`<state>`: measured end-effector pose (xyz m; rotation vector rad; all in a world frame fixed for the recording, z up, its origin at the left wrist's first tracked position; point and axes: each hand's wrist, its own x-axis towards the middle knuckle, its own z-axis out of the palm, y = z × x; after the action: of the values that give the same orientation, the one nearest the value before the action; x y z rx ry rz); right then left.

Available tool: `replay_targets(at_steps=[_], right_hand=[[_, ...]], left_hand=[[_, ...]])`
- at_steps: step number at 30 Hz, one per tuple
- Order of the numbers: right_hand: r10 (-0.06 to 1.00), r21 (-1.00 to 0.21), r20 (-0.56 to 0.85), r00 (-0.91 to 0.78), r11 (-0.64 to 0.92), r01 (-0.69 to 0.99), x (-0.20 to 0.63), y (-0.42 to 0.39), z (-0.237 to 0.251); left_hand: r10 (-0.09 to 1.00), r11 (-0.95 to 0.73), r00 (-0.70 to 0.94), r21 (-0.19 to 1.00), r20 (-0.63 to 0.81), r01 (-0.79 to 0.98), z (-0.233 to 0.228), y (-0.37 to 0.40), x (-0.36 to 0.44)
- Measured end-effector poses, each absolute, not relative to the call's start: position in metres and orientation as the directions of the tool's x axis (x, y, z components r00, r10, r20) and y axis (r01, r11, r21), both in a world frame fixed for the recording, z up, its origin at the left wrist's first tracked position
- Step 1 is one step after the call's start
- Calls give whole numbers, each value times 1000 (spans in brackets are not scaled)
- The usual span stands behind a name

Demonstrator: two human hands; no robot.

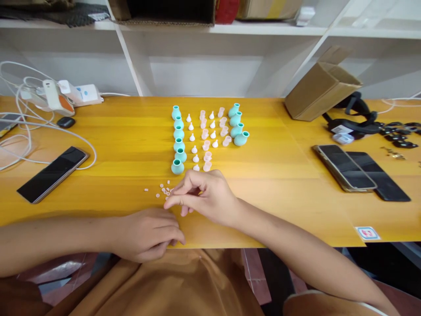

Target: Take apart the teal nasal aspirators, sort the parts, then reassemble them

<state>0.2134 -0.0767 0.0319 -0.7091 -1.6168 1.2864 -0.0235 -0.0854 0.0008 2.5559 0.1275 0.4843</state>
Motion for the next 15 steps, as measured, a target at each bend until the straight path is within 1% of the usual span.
replay_targets(at_steps=[2,5,10,15], right_hand=[[866,-960,281,-413,246,-136,213,-75,25],[849,-953,304,-431,269,-142,214,-71,18],[773,-894,423,-473,440,-80,217,-66,20],[764,-835,523,-377,548,-50,217,-67,24]], left_hand=[[179,-852,931,523,317,-14,0,-85,-23],[175,-853,928,522,328,-24,0,-85,-22],[168,-848,932,530,321,-29,1,-85,-22],[175,-837,937,547,304,-21,1,-85,-22]])
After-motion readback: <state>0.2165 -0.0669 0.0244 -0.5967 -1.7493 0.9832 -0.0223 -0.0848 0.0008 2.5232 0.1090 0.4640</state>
